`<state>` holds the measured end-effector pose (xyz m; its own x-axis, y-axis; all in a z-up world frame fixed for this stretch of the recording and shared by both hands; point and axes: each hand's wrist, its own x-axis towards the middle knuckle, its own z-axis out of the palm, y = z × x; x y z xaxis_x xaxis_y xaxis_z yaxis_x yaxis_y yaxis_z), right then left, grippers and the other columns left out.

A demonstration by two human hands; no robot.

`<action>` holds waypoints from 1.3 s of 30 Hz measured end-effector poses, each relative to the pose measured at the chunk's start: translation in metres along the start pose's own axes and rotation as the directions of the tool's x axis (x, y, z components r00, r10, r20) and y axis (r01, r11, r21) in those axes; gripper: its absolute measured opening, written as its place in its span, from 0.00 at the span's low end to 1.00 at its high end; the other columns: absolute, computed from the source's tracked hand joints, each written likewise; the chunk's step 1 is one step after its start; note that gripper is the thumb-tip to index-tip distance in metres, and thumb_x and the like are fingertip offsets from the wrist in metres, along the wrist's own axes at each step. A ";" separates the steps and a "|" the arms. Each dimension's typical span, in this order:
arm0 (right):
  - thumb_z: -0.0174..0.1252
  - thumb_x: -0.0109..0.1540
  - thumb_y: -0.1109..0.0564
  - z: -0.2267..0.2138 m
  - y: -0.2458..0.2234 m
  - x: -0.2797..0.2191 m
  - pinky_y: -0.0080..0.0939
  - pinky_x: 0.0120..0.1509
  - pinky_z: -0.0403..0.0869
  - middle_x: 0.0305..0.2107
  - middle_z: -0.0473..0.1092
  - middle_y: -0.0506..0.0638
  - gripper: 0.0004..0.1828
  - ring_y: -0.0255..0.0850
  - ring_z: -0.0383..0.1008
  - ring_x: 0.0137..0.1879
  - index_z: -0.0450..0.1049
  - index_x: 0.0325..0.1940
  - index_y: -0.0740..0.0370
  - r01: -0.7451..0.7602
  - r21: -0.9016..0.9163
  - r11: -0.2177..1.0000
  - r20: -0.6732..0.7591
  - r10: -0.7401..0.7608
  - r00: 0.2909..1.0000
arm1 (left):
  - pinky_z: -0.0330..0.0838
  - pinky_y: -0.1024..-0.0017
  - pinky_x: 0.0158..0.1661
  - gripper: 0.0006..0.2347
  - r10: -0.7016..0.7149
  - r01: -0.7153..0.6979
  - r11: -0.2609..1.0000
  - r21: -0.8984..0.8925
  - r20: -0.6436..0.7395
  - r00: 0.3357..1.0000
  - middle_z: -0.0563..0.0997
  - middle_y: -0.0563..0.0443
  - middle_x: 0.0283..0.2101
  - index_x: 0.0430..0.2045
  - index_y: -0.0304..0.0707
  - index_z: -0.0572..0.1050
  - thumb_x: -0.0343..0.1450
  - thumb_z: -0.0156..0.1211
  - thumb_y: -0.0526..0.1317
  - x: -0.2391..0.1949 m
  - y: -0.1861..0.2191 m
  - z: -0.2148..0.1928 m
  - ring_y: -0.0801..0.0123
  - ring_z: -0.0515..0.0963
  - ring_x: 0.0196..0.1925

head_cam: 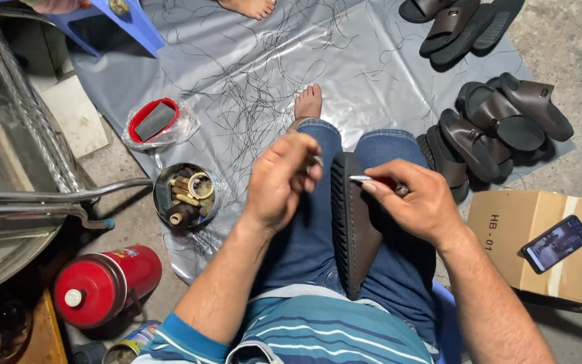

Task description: The person sits on a blue plastic chair and sews the sole of a brown slipper using a needle and thread. They hold the slipper between their legs and repeatedly push the needle through the material to stitch the sole. A smartphone and other slippers are visible on the floor nearby.

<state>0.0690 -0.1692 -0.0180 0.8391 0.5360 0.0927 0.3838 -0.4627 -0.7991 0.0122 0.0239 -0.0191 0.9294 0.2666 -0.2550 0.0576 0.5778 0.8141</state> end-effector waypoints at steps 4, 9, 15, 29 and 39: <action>0.62 0.52 0.54 -0.005 0.011 -0.005 0.36 0.35 0.68 0.21 0.72 0.48 0.13 0.36 0.70 0.29 0.76 0.42 0.48 -0.166 0.085 0.982 -0.001 0.166 0.986 | 0.67 0.52 0.49 0.17 0.244 -0.241 0.666 0.706 0.099 0.965 0.70 0.32 0.49 0.50 0.39 0.65 0.70 0.49 0.47 -0.013 0.004 -0.018 0.40 0.70 0.52; 0.64 0.49 0.57 -0.010 -0.010 -0.004 0.41 0.37 0.70 0.21 0.72 0.52 0.21 0.43 0.71 0.29 0.74 0.46 0.51 -0.174 0.019 0.985 0.021 0.173 0.985 | 0.68 0.64 0.45 0.08 0.362 -0.496 0.206 0.843 0.406 0.839 0.75 0.51 0.47 0.37 0.46 0.76 0.66 0.55 0.36 -0.023 -0.050 -0.032 0.54 0.73 0.50; 0.61 0.51 0.53 -0.021 -0.039 0.006 0.44 0.38 0.72 0.24 0.73 0.51 0.13 0.48 0.74 0.34 0.75 0.40 0.49 -0.019 -0.319 0.947 0.136 0.066 0.989 | 0.72 0.75 0.38 0.04 0.398 -0.434 0.495 0.753 0.247 0.883 0.81 0.58 0.34 0.30 0.50 0.77 0.67 0.55 0.38 -0.020 -0.041 -0.017 0.66 0.80 0.38; 0.54 0.50 0.47 0.007 -0.054 0.037 0.49 0.35 0.74 0.24 0.70 0.49 0.13 0.49 0.74 0.36 0.69 0.37 0.48 0.162 -0.715 0.680 0.405 0.215 0.889 | 0.72 0.64 0.39 0.05 0.325 -0.401 0.608 0.685 0.246 0.913 0.80 0.44 0.31 0.29 0.38 0.77 0.67 0.53 0.33 -0.020 -0.032 -0.013 0.57 0.79 0.37; 0.54 0.56 0.53 -0.029 0.000 -0.054 0.52 0.51 0.70 0.39 0.71 0.61 0.16 0.56 0.71 0.48 0.71 0.46 0.57 -0.315 0.194 0.929 -0.104 0.339 0.935 | 0.65 0.81 0.14 0.14 0.164 -0.033 0.603 0.797 -0.083 0.983 0.77 0.47 0.38 0.50 0.38 0.66 0.76 0.44 0.46 0.008 -0.009 -0.023 0.70 0.71 0.15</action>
<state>0.0354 -0.2186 -0.0062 0.9548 0.2708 -0.1225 0.0172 -0.4619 -0.8868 0.0110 0.0383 -0.0402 0.8930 0.4205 -0.1604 0.2941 -0.2755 0.9152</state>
